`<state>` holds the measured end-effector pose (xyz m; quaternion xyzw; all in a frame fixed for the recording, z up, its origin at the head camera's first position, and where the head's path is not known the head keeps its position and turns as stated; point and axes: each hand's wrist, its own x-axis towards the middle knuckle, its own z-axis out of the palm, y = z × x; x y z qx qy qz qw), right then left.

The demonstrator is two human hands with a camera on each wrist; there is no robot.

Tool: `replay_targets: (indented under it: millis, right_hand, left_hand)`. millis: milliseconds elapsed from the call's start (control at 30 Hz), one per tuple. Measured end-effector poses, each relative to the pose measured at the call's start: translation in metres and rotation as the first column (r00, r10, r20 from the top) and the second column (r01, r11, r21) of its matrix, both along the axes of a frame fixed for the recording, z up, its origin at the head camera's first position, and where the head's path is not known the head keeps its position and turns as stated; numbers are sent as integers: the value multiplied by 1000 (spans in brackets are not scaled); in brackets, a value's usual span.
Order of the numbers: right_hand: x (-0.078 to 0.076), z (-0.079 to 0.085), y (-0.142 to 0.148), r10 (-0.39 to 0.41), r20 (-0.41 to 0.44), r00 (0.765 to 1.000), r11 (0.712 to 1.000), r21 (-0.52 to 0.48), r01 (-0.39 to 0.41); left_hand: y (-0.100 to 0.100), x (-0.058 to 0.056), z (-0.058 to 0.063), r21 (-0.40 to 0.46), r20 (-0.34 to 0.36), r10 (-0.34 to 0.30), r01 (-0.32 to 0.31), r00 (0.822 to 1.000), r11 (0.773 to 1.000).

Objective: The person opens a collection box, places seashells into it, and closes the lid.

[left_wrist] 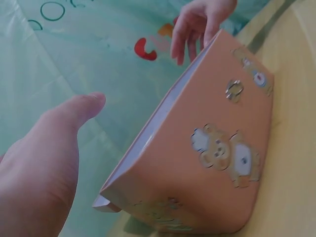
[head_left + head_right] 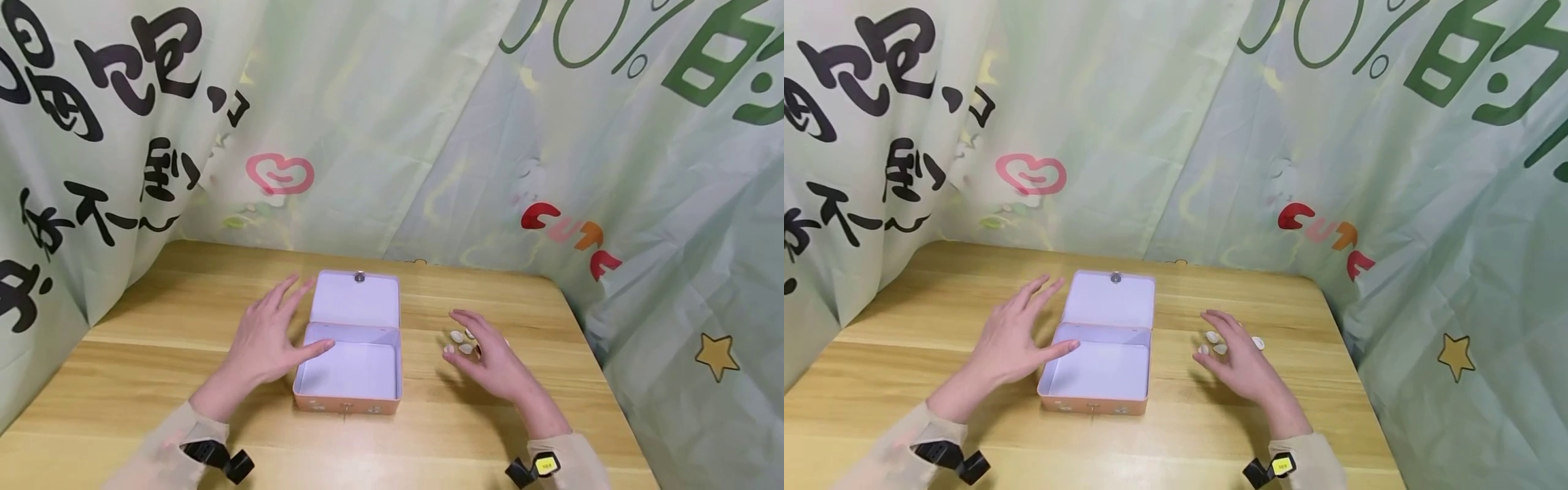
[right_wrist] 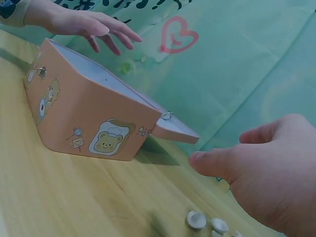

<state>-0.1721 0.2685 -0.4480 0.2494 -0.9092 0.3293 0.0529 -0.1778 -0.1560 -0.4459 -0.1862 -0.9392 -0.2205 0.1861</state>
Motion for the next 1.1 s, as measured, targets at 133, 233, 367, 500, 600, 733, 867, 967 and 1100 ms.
replay_targets:
  millis: [133, 233, 367, 500, 600, 733, 867, 967, 1100]
  right_hand:
    - [1, -6, 0, -3, -12, 1000, 1000, -11, 3]
    - [2, -10, 1, 2, -21, 1000, 1000, -29, -3]
    - [3, -16, 0, -6, -48, 999, 999, -40, 4]
    - [4, -20, -1, -15, -61, 998, 999, -52, 12]
    - [4, -22, -2, -16, -63, 998, 998, -59, 13]
    - [4, -24, -2, -22, -83, 996, 998, -66, 17]
    - [4, -28, -3, -12, -116, 993, 997, -76, 3]
    - [3, -31, -2, 5, -131, 991, 996, -83, -16]
    - [3, -34, -2, 5, -136, 991, 997, -82, -16]
  left_hand:
    - [3, 9, -3, 47, 49, -14, 12, 999, 999]
    - [5, 15, -6, 83, 86, -19, 12, 996, 996]
    - [6, 21, -13, 118, 105, -23, 10, 994, 993]
    - [7, 26, -19, 135, 125, -31, 14, 992, 991]
    - [8, 29, -23, 144, 142, -36, 15, 989, 989]
    - [10, 33, -27, 162, 150, -38, 13, 988, 987]
    - [11, 39, -28, 170, 162, -40, 12, 986, 985]
    - [11, 44, -28, 173, 177, -43, 12, 983, 985]
    - [14, 48, -28, 172, 186, -45, 13, 981, 985]
